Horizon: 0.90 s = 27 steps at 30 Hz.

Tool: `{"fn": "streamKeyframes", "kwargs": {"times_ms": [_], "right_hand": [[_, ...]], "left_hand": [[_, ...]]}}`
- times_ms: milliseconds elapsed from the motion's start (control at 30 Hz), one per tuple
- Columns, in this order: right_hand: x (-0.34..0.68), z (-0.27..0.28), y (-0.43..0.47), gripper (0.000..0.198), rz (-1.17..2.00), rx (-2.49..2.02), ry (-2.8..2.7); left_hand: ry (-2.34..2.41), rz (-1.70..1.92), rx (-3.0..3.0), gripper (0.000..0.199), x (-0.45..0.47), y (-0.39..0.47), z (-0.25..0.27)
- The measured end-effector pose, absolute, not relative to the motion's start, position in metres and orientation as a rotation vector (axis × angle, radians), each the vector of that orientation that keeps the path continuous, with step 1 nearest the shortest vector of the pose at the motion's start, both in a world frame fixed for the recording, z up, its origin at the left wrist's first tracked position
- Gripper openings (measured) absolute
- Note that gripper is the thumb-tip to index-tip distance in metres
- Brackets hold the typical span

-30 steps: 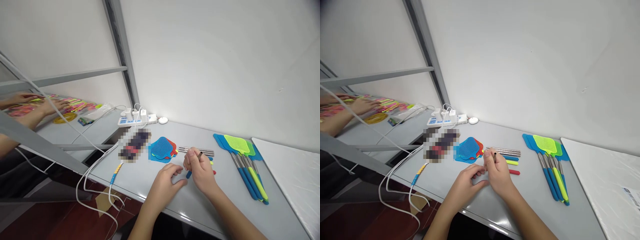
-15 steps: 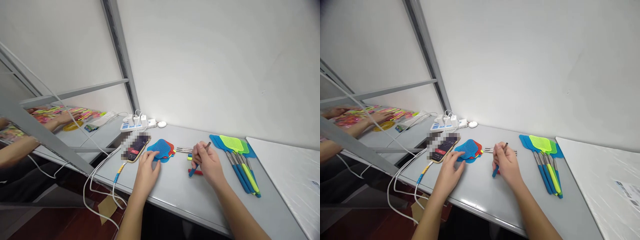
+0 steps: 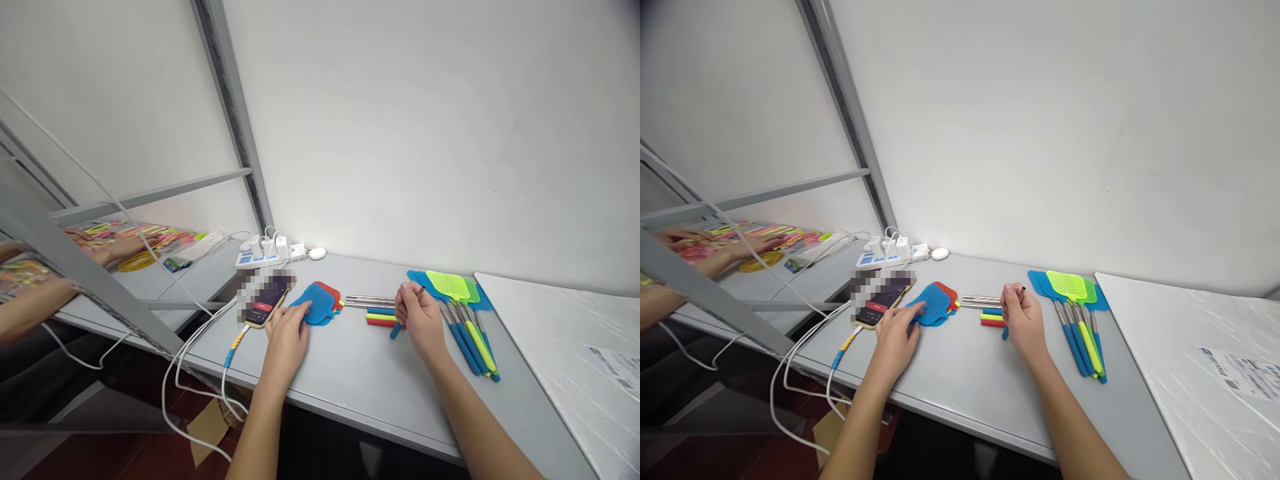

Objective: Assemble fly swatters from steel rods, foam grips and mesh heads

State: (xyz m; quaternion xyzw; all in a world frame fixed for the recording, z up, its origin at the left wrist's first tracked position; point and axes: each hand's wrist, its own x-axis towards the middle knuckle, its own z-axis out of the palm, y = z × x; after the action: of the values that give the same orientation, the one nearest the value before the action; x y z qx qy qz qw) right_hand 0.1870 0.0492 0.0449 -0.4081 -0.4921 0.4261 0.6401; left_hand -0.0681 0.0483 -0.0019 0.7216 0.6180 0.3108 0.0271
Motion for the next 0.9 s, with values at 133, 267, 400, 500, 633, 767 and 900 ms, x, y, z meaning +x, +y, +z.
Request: {"fn": "streamKeyframes", "kwargs": {"times_ms": [133, 267, 400, 500, 633, 767, 900], "right_hand": [[0.188, 0.04, 0.04, 0.037, 0.905, -0.96, -1.129], [0.188, 0.032, 0.034, 0.034, 0.87, -1.054, -1.201], [0.184, 0.025, 0.034, 0.038, 0.88, -1.18, -1.323], [0.181, 0.022, 0.028, 0.04, 0.844, -1.27, -1.356], [0.187, 0.015, 0.005, 0.036, 0.719, -1.387, -1.33], [0.198, 0.003, -0.016, 0.034, 0.48, -1.558, -1.315], [0.201, -0.003, -0.021, 0.035, 0.313, -1.546, -1.423]], "left_hand": [[1.884, 0.964, 2.249, 0.033, -0.071, 0.035, -0.001], [1.951, 1.083, 2.113, 0.033, -0.074, 0.03, 0.0], [2.041, 1.204, 1.971, 0.046, -0.071, 0.036, 0.0], [2.097, 1.03, 2.003, 0.062, -0.064, 0.038, -0.001], [2.07, 0.789, 2.124, 0.069, -0.058, 0.036, -0.003], [2.034, 0.811, 2.153, 0.044, -0.061, 0.035, -0.007], [1.859, 1.004, 2.211, 0.026, -0.066, 0.033, -0.008]]}}
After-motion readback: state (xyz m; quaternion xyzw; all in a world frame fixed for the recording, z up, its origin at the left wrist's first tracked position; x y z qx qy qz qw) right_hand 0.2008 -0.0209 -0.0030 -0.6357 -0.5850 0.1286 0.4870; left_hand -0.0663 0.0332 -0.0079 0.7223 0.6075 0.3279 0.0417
